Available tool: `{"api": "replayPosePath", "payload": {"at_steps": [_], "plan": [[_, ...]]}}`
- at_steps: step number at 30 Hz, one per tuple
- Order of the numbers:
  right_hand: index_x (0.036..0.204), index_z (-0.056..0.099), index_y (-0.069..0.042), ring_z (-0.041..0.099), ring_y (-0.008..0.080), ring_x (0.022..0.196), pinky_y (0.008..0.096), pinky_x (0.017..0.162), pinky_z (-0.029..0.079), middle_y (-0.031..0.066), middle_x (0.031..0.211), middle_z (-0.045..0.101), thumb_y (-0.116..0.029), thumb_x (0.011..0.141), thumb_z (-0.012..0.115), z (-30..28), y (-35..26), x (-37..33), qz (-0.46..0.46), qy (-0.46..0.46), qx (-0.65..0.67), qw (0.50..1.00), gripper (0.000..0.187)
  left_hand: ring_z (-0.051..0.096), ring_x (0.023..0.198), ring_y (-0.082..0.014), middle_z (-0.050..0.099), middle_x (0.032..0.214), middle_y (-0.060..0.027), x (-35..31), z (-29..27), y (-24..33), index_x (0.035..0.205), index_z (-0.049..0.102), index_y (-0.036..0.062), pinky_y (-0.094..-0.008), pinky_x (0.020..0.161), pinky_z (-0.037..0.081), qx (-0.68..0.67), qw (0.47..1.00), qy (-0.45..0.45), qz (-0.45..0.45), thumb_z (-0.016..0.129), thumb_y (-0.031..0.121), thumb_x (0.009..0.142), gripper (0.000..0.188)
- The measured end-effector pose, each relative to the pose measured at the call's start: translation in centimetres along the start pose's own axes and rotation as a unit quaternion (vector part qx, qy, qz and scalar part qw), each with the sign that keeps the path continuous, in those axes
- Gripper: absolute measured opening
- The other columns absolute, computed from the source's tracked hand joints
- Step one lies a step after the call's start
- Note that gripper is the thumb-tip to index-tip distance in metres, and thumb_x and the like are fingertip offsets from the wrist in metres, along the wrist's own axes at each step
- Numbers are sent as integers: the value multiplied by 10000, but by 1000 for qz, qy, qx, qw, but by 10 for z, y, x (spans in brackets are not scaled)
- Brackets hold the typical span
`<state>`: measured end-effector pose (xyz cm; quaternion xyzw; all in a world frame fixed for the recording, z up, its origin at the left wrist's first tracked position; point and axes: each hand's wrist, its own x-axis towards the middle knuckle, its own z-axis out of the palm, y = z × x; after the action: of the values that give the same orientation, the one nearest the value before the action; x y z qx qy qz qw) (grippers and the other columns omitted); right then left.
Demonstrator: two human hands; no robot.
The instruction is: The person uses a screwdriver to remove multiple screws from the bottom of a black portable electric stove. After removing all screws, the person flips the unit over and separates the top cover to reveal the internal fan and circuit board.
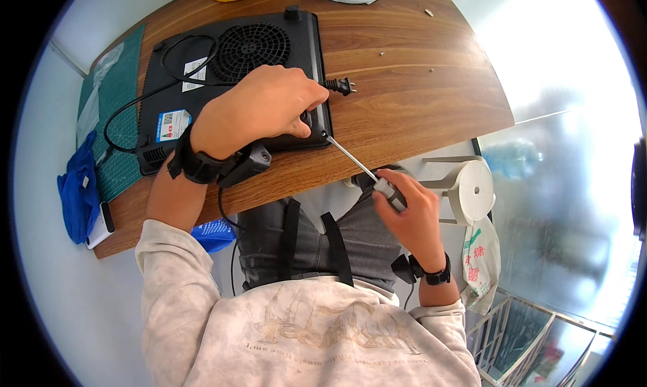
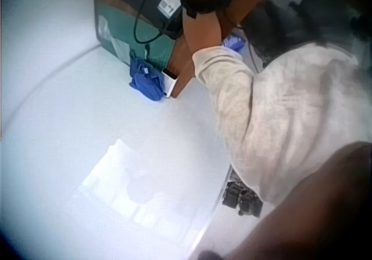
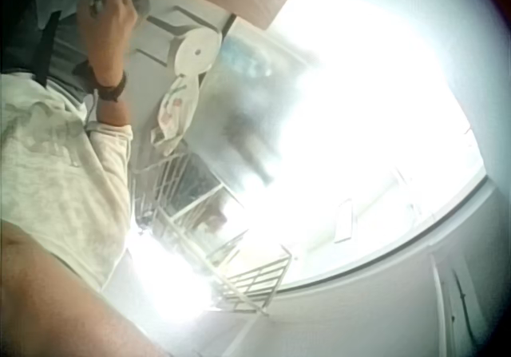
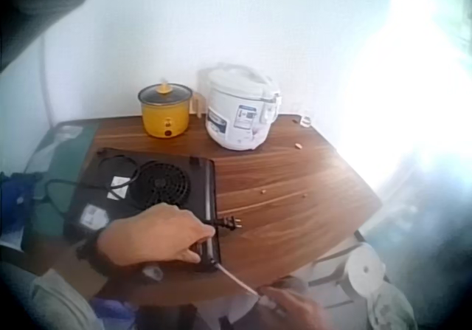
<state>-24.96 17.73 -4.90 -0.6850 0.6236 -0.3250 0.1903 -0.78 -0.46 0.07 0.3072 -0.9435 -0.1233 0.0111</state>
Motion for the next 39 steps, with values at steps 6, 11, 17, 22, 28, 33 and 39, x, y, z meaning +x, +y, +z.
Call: {"api": "replayPosePath", "payload": {"at_steps": [6,11,17,22,28,33,39], "plan": [[1137,717,-29,723,206,784,291,750,561,127,923,746,-77,857,750,11,11,-7,68,-22,89,993,286,702,811,-350,686,795,-132,1,-2,0,874,611,54,-423,693,540,-11,1000,-13,-2,840,273,783,330],[1157,706,-10,678,126,819,267,798,533,98,893,725,-72,878,737,20,26,-10,90,-35,184,978,287,697,808,-351,680,790,-134,-1,3,-3,866,601,54,-425,691,535,-5,1000,8,2,843,272,774,338],[1176,690,16,645,110,827,264,800,525,103,922,718,-66,893,729,41,45,-19,108,-37,228,967,298,690,808,-357,670,777,-134,1,2,-3,857,587,56,-435,690,529,-7,1000,3,-1,843,280,773,350],[1192,683,22,651,134,807,267,773,527,111,942,721,-72,899,751,52,49,-20,69,-26,202,977,315,684,801,-360,665,776,-134,1,-1,-1,851,579,55,-440,687,525,-12,1000,-10,-9,842,278,767,354],[1200,685,17,681,161,817,274,775,536,127,974,736,-63,897,763,53,54,-20,33,-13,181,983,323,673,779,-363,654,762,-138,0,0,-4,845,574,51,-444,684,518,-26,1000,-2,6,839,268,768,352],[1197,688,9,695,162,833,276,777,540,132,987,745,-60,896,766,64,60,-22,44,10,168,985,319,671,774,-363,649,749,-137,3,-2,-2,846,572,47,-439,679,517,-30,999,-19,1,840,263,773,351],[1182,684,6,661,137,794,266,758,529,96,927,725,-65,900,767,63,55,-23,72,-2,187,980,302,671,765,-366,647,749,-139,1,-1,-3,843,566,46,-437,665,514,-28,999,-22,-8,840,269,770,360]]}}
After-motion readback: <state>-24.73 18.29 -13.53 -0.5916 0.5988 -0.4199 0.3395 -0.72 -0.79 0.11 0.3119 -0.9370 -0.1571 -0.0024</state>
